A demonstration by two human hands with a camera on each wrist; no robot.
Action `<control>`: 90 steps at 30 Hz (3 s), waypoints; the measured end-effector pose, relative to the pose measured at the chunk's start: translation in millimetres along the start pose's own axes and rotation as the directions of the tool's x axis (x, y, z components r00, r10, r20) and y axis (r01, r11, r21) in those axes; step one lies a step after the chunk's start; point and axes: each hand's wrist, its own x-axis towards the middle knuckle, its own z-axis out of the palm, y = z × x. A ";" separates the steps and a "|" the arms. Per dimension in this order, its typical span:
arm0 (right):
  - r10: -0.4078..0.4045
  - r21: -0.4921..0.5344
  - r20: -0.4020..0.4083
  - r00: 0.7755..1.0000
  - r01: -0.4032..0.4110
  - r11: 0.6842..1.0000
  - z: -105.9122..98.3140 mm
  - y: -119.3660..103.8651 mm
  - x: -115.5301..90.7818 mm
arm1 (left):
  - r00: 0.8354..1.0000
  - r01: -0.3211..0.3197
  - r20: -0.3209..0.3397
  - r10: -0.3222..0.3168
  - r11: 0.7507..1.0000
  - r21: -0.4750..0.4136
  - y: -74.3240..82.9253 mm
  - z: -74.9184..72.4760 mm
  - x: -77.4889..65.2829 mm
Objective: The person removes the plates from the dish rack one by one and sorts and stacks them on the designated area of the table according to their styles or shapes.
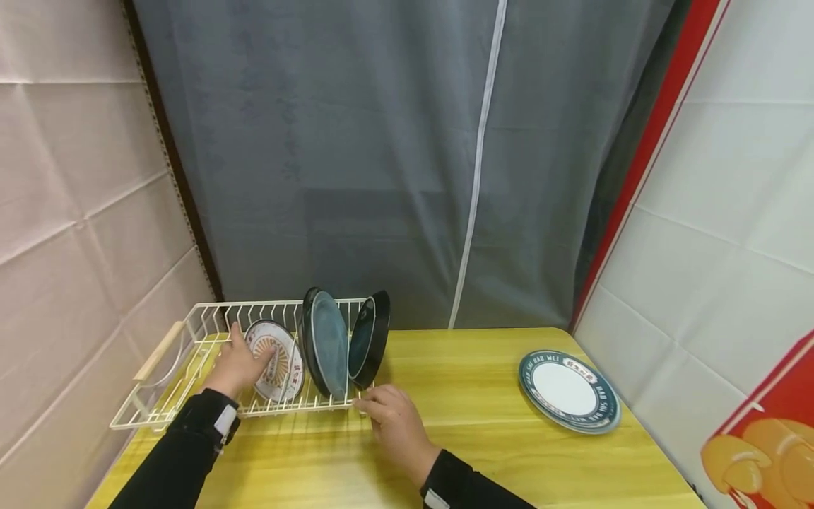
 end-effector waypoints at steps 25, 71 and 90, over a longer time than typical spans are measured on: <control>-0.004 -0.032 -0.007 1.000 0.004 0.999 0.0 -3.4 0.8 | 0.996 -0.071 -0.049 0.068 0.996 -0.054 -14.2 -3.8 8.9; 0.083 0.035 -0.019 0.996 -0.083 0.996 -0.5 -8.6 -4.1 | 0.827 -0.439 -0.555 0.088 0.718 -0.540 90.1 16.8 -104.2; 0.233 0.137 -0.210 0.950 -0.207 0.969 -45.0 8.7 2.9 | 0.927 -0.339 -0.345 0.145 0.717 -0.609 91.2 64.2 -103.6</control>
